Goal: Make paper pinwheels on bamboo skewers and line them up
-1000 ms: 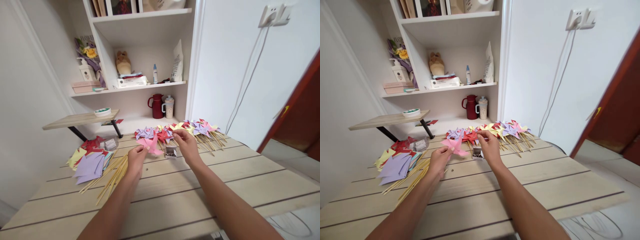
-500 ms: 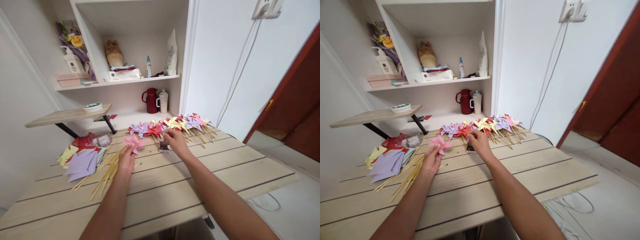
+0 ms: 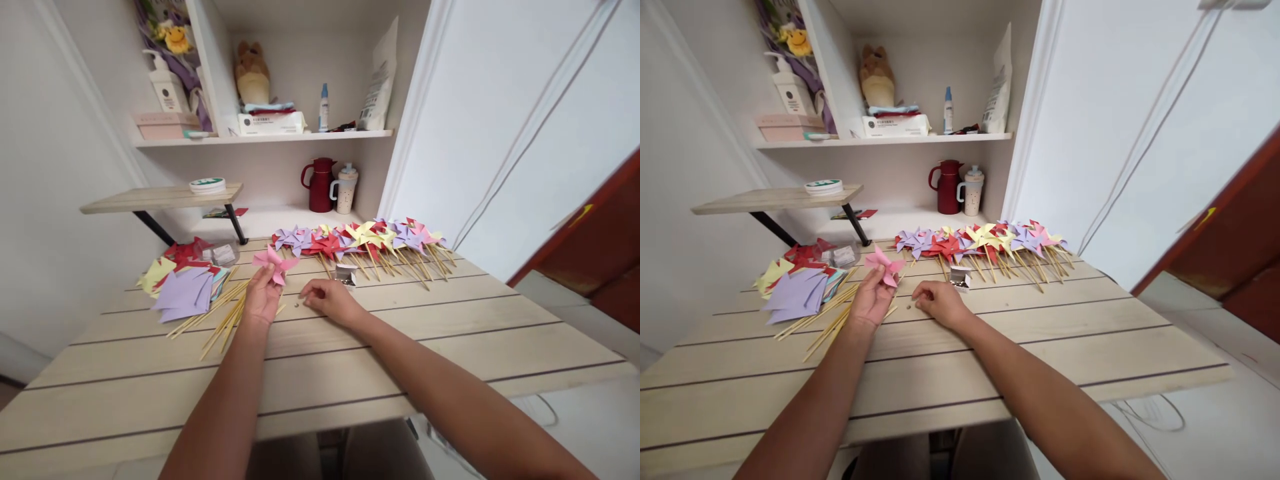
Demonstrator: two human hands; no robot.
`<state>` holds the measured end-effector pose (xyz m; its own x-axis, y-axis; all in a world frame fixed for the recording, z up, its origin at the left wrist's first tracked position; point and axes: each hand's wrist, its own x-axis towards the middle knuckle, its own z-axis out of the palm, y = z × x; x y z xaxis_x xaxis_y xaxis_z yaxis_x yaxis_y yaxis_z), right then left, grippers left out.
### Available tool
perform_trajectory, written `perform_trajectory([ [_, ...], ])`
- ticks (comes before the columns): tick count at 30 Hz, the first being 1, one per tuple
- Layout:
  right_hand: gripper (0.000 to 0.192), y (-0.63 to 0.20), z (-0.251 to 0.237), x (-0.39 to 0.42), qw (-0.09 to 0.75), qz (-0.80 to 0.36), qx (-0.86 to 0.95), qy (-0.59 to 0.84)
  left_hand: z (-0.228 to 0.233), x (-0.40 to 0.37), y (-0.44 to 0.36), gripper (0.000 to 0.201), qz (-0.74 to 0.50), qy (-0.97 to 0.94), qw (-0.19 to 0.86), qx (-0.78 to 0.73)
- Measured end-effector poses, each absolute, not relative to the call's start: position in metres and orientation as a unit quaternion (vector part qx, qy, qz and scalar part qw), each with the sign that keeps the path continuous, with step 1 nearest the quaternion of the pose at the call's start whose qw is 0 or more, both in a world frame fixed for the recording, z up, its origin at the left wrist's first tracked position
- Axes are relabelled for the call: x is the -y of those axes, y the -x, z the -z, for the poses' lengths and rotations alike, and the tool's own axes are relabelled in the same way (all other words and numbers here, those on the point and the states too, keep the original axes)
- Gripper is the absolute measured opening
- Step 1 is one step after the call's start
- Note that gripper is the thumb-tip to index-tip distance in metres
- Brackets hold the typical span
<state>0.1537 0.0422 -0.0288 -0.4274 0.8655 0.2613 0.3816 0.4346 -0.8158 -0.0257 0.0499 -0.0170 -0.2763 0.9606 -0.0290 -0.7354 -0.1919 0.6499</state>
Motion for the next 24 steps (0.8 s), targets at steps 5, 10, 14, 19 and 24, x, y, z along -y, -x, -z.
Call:
perform_trajectory([
  [5, 0.018, -0.147, 0.030, -0.043, 0.341, -0.316, 0.780, 0.418, 0.020, -0.049, 0.027, 0.016, -0.745, -0.195, 0.572, -0.283],
  [10, 0.016, -0.140, 0.037, -0.048, 0.325, -0.294, 0.782, 0.442, 0.022, -0.051, 0.026, 0.021, -0.742, -0.203, 0.572, -0.283],
  [14, 0.010, -0.136, 0.039, -0.050, 0.317, -0.287, 0.784, 0.450, 0.024, -0.052, 0.024, 0.025, -0.735, -0.214, 0.575, -0.289],
  [19, 0.012, -0.133, 0.036, -0.051, 0.311, -0.304, 0.782, 0.446, 0.025, -0.052, 0.022, 0.025, -0.726, -0.234, 0.576, -0.296],
  [24, 0.012, -0.140, 0.032, -0.054, 0.305, -0.362, 0.765, 0.436, 0.025, -0.052, 0.021, 0.026, -0.718, -0.249, 0.577, -0.298],
])
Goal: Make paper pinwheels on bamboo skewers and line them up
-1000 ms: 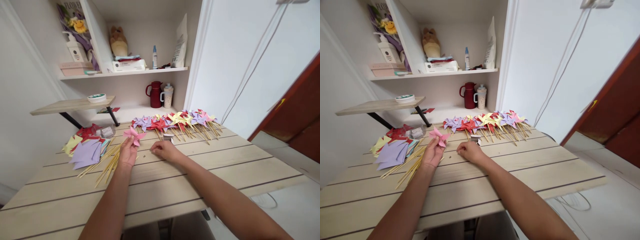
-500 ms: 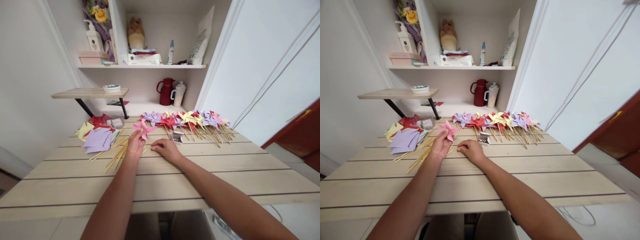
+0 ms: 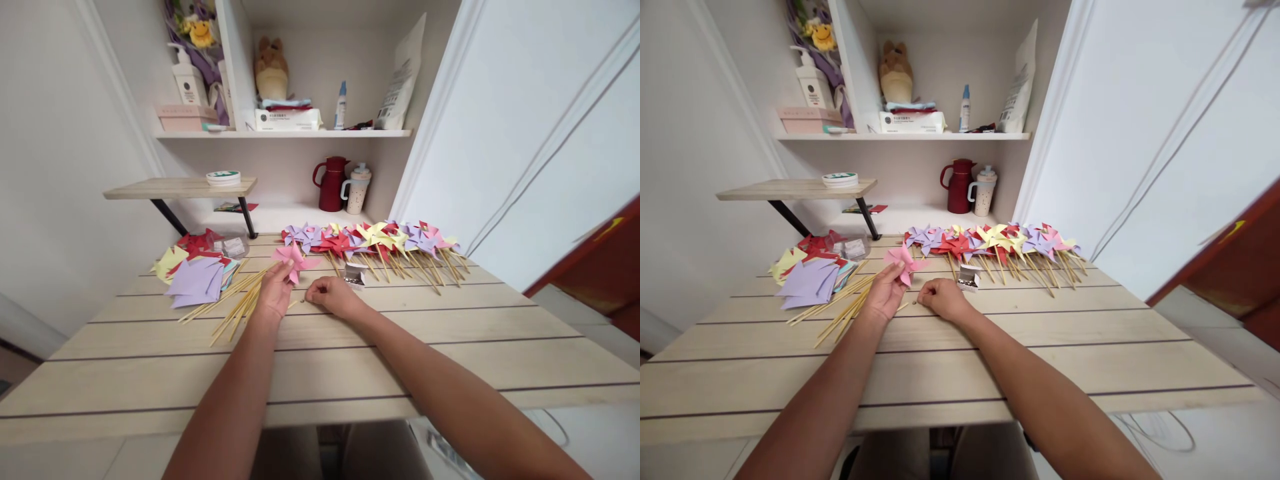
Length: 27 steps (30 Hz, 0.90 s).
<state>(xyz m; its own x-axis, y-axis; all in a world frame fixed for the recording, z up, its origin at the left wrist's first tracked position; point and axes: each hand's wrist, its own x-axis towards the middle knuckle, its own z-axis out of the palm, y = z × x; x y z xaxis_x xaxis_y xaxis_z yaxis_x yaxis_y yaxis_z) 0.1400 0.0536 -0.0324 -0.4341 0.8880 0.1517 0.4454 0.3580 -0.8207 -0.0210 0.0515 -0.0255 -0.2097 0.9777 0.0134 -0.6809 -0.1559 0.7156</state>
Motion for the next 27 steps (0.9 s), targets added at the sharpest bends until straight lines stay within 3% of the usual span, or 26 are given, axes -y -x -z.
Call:
perform_trajectory([
  [9, 0.021, -0.128, 0.039, -0.052, 0.354, -0.369, 0.751, 0.417, 0.024, -0.051, 0.020, 0.026, -0.716, -0.252, 0.576, -0.303],
  [16, 0.007, -0.122, 0.041, -0.051, 0.348, -0.345, 0.761, 0.425, 0.024, -0.051, 0.019, 0.026, -0.717, -0.248, 0.576, -0.304],
  [27, 0.007, -0.156, 0.023, -0.055, 0.216, -0.417, 0.813, 0.345, 0.024, -0.051, 0.021, 0.027, -0.714, -0.247, 0.579, -0.306],
])
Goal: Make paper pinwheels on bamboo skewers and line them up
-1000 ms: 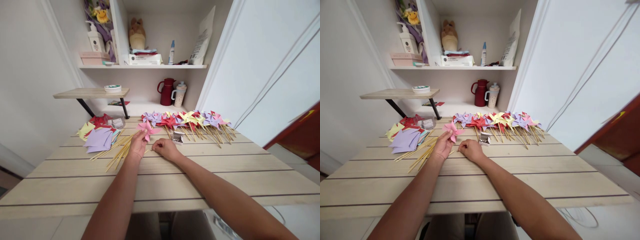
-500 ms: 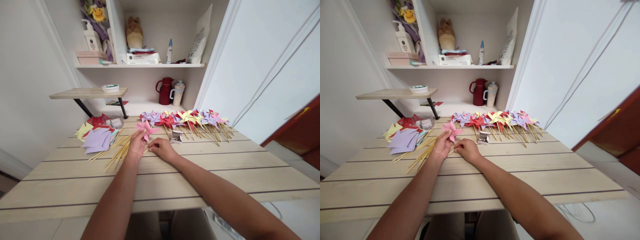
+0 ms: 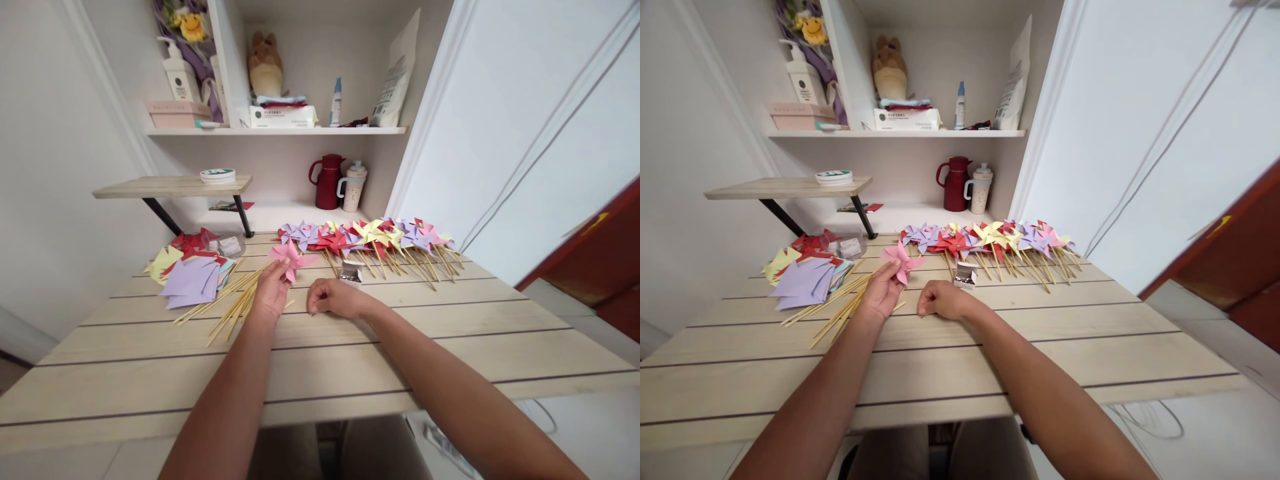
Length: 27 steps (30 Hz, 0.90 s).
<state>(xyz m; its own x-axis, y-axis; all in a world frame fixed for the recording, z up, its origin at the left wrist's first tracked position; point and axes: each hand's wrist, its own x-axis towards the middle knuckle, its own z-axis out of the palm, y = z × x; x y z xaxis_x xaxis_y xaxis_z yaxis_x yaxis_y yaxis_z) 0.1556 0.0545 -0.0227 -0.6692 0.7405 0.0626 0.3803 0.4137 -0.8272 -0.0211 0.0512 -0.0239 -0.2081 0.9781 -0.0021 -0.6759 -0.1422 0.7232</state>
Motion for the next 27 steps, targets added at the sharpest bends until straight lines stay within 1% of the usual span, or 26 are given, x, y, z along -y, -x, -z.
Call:
perform_trajectory([
  [3, 0.006, -0.165, 0.018, -0.054, 0.198, -0.424, 0.822, 0.325, 0.025, -0.051, 0.021, 0.028, -0.710, -0.254, 0.581, -0.307],
  [9, 0.008, -0.161, 0.016, -0.051, 0.203, -0.426, 0.815, 0.335, 0.025, -0.050, 0.020, 0.028, -0.698, -0.272, 0.586, -0.309],
  [19, 0.007, -0.157, 0.017, -0.049, 0.227, -0.437, 0.797, 0.348, 0.025, -0.050, 0.020, 0.031, -0.686, -0.285, 0.591, -0.314],
  [24, 0.014, -0.164, 0.025, -0.048, 0.253, -0.443, 0.786, 0.351, 0.024, -0.047, 0.020, 0.031, -0.680, -0.297, 0.590, -0.319],
  [27, 0.015, -0.168, 0.029, -0.047, 0.262, -0.442, 0.782, 0.353, 0.024, -0.046, 0.020, 0.030, -0.677, -0.304, 0.587, -0.324],
])
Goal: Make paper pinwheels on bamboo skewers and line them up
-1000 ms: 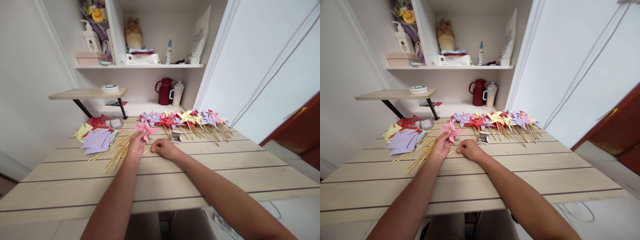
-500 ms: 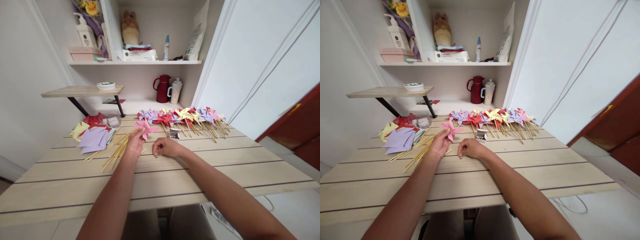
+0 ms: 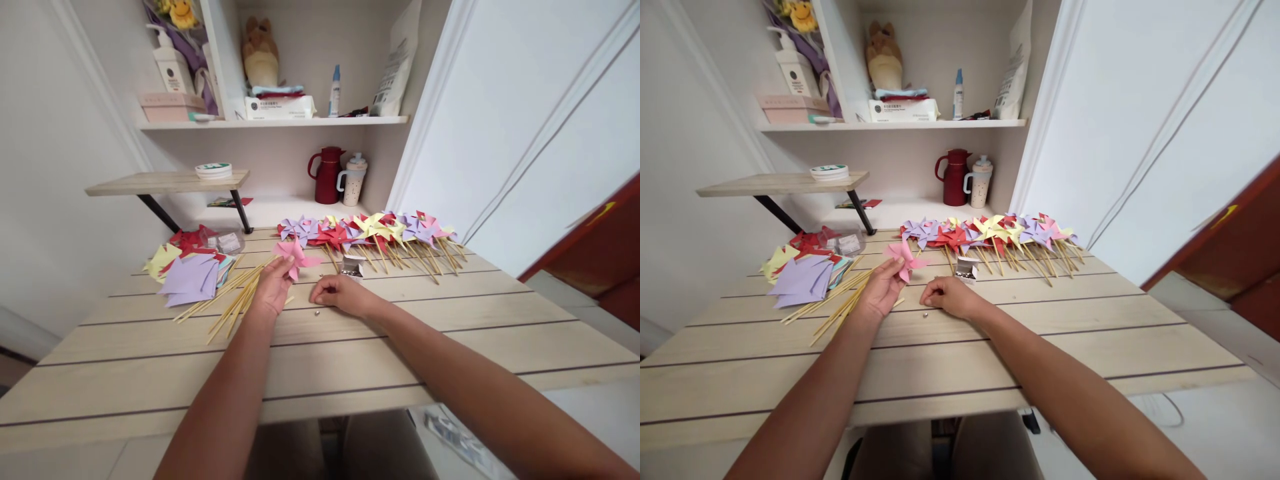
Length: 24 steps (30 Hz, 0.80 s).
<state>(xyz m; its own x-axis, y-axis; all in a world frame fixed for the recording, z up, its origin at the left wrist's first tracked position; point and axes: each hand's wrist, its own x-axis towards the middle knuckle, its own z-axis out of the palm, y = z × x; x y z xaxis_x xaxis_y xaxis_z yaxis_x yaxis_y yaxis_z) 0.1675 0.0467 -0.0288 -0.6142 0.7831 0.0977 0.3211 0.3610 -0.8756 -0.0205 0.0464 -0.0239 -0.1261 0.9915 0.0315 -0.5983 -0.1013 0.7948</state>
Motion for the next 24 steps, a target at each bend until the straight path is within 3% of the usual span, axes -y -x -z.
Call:
perform_trajectory([
  [11, 0.007, -0.183, 0.031, -0.025, 0.305, -0.357, 0.811, 0.350, 0.021, -0.044, 0.017, 0.033, -0.675, -0.305, 0.578, -0.342],
  [14, 0.013, -0.178, 0.036, -0.025, 0.312, -0.340, 0.808, 0.366, 0.020, -0.042, 0.016, 0.035, -0.677, -0.307, 0.575, -0.342],
  [24, 0.008, -0.173, 0.034, -0.023, 0.304, -0.358, 0.807, 0.358, 0.024, -0.044, 0.016, 0.034, -0.671, -0.325, 0.571, -0.343],
])
